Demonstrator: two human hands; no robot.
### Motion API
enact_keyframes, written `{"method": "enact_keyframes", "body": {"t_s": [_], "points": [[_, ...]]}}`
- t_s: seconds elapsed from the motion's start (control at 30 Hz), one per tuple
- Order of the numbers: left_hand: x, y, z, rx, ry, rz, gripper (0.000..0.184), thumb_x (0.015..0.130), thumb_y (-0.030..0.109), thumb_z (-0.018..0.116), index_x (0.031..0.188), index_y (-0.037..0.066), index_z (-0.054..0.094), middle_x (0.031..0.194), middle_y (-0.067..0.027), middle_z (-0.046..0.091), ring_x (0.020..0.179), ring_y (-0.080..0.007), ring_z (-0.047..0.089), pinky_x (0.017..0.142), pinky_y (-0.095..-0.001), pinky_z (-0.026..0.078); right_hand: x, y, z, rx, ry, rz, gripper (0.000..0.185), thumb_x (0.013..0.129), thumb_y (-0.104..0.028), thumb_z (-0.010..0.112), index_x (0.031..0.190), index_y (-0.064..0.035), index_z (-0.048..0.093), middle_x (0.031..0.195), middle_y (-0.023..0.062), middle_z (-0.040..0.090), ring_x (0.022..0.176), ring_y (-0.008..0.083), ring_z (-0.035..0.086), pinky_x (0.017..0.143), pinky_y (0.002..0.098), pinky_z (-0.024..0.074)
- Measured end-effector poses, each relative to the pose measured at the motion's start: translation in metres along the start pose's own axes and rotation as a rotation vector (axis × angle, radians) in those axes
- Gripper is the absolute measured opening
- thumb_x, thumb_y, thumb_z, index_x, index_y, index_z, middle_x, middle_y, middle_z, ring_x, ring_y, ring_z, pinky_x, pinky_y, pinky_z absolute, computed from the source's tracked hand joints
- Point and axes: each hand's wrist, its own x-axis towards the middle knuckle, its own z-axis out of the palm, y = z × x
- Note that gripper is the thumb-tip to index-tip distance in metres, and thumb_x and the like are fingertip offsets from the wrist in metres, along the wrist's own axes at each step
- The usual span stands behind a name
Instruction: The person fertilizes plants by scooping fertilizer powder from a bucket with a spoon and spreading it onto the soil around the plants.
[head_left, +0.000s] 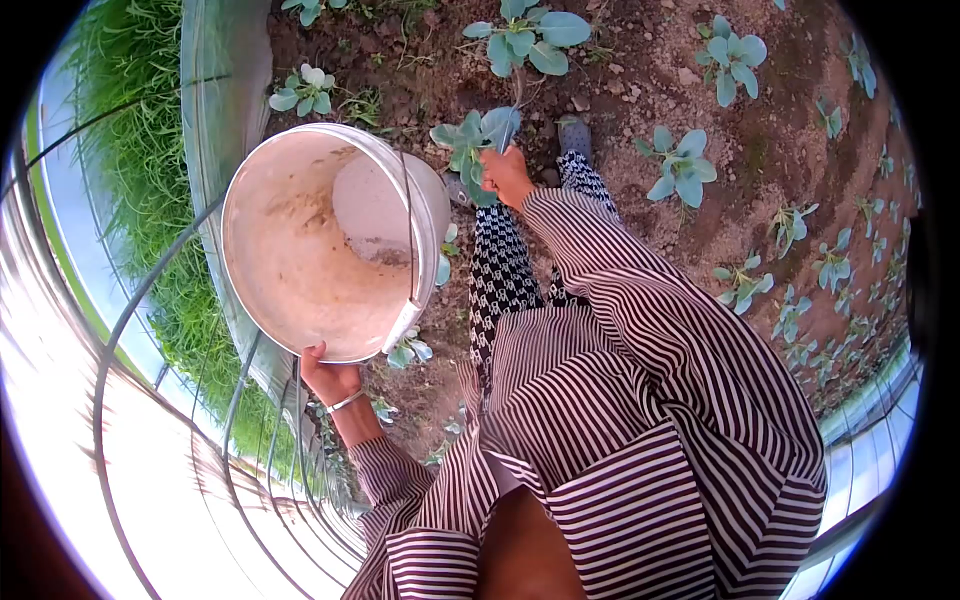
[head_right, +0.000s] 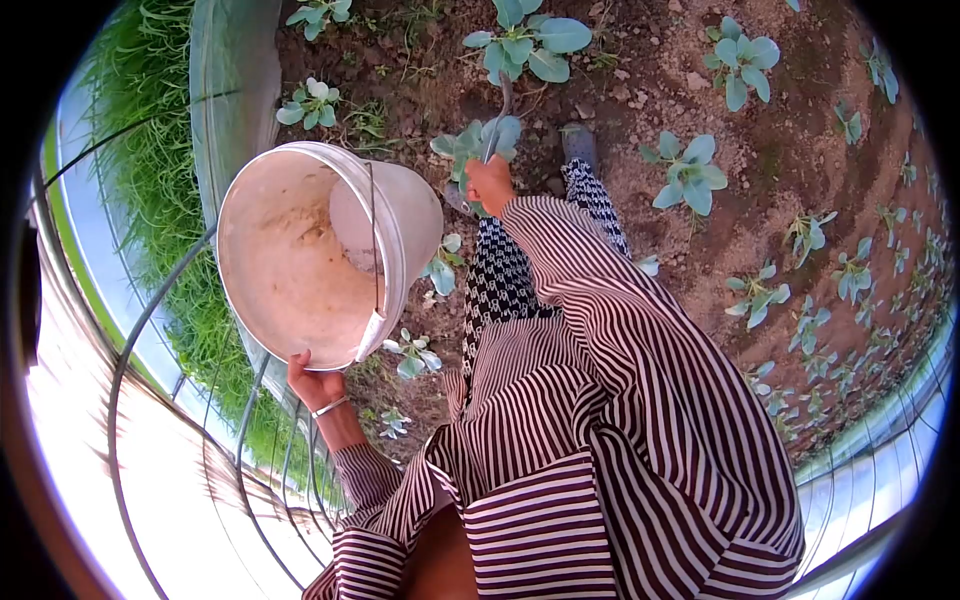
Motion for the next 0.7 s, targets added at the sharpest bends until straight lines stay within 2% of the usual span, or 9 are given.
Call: {"method": "enact_keyframes", "body": {"t_s": [0.03, 0.17, 0.3, 0.33, 0.43, 0.47, 0.57, 0.63, 0.7], "points": [[0.000, 0.002, -0.003, -0.003, -0.001, -0.006, 0.064, 0.064, 0.003, 0.053, 0.127, 0.000, 0.044, 0.124, -0.0143, 0.052, 0.116, -0.0351, 0.049, 0.100, -0.0561, 0.039, -0.003, 0.003, 0.005, 0.028, 0.048, -0.027, 0.016, 0.084, -0.008, 0.059, 0.079, -0.0001, 0.046, 0.048, 0.0056, 0.041, 0.032, 0.0134, 0.037, 0.029, 0.0338, 0.0260], [0.006, 0.002, -0.017, -0.034, 0.007, -0.019, 0.066, 0.065, 0.003, 0.053, 0.130, 0.000, 0.042, 0.125, -0.0145, 0.052, 0.117, -0.0352, 0.049, 0.102, -0.0559, 0.037, -0.015, 0.012, 0.015, -0.460, -0.359, 0.262, 0.017, 0.082, -0.004, 0.059, 0.082, 0.0019, 0.043, 0.053, 0.0062, 0.043, 0.034, 0.0141, 0.036, 0.030, 0.0321, 0.0264], [0.003, 0.002, -0.027, -0.036, 0.032, 0.020, 0.067, 0.065, 0.003, 0.052, 0.132, -0.001, 0.039, 0.126, -0.0152, 0.051, 0.118, -0.0348, 0.048, 0.103, -0.0551, 0.036, -0.020, 0.036, 0.032, -0.086, -0.039, 0.104, 0.019, 0.082, -0.005, 0.060, 0.090, 0.0027, 0.044, 0.060, 0.0077, 0.047, 0.036, 0.0134, 0.040, 0.030, 0.0289, 0.0272], [0.005, -0.002, -0.030, -0.042, 0.031, 0.011, 0.068, 0.066, 0.003, 0.052, 0.132, -0.001, 0.038, 0.126, -0.0155, 0.050, 0.118, -0.0348, 0.048, 0.103, -0.0550, 0.036, -0.007, 0.046, 0.022, -0.384, -0.168, 0.239, 0.018, 0.085, -0.007, 0.060, 0.091, 0.0008, 0.044, 0.062, 0.0073, 0.049, 0.040, 0.0127, 0.044, 0.030, 0.0282, 0.0280], [0.015, -0.003, -0.045, -0.048, 0.040, 0.006, 0.068, 0.066, 0.003, 0.051, 0.133, -0.002, 0.037, 0.127, -0.0165, 0.049, 0.119, -0.0348, 0.047, 0.103, -0.0549, 0.036, -0.016, 0.045, 0.010, -0.273, -0.521, 0.364, 0.016, 0.088, -0.010, 0.058, 0.088, 0.0001, 0.045, 0.063, 0.0067, 0.050, 0.042, 0.0111, 0.046, 0.030, 0.0271, 0.0278], [0.017, -0.005, -0.051, -0.044, 0.056, 0.013, 0.068, 0.066, 0.002, 0.051, 0.132, -0.002, 0.036, 0.127, -0.0168, 0.049, 0.119, -0.0348, 0.047, 0.103, -0.0550, 0.036, -0.013, 0.040, 0.009, -0.176, -0.389, 0.412, 0.014, 0.090, -0.011, 0.056, 0.087, -0.0017, 0.046, 0.061, 0.0037, 0.047, 0.041, 0.0079, 0.043, 0.031, 0.0239, 0.0277], [0.027, -0.012, -0.074, -0.038, 0.095, 0.035, 0.064, 0.066, 0.001, 0.050, 0.129, -0.003, 0.038, 0.124, -0.0165, 0.050, 0.116, -0.0335, 0.048, 0.101, -0.0538, 0.038, -0.019, -0.002, -0.019, 0.140, -0.505, 0.428, 0.012, 0.085, -0.006, 0.056, 0.079, -0.0045, 0.046, 0.056, -0.0034, 0.039, 0.042, 0.0049, 0.038, 0.034, 0.0197, 0.0281], [0.035, -0.019, -0.072, -0.070, 0.076, 0.042, 0.058, 0.066, -0.001, 0.050, 0.124, -0.003, 0.042, 0.120, -0.0152, 0.052, 0.111, -0.0306, 0.051, 0.098, -0.0493, 0.043, -0.035, -0.036, -0.038, 0.085, -0.673, 0.427, 0.009, 0.087, -0.004, 0.051, 0.094, -0.0047, 0.047, 0.061, -0.0040, 0.040, 0.046, 0.0038, 0.038, 0.035, 0.0194, 0.0304], [0.039, -0.027, -0.061, -0.020, 0.140, 0.084, 0.048, 0.068, -0.003, 0.051, 0.115, -0.003, 0.044, 0.112, -0.0147, 0.053, 0.105, -0.0298, 0.053, 0.093, -0.0467, 0.045, -0.056, -0.069, -0.047, -0.064, -0.588, 0.462, 0.016, 0.089, -0.006, 0.049, 0.105, -0.0032, 0.048, 0.063, -0.0045, 0.040, 0.047, 0.0033, 0.037, 0.035, 0.0186, 0.0294]]}}
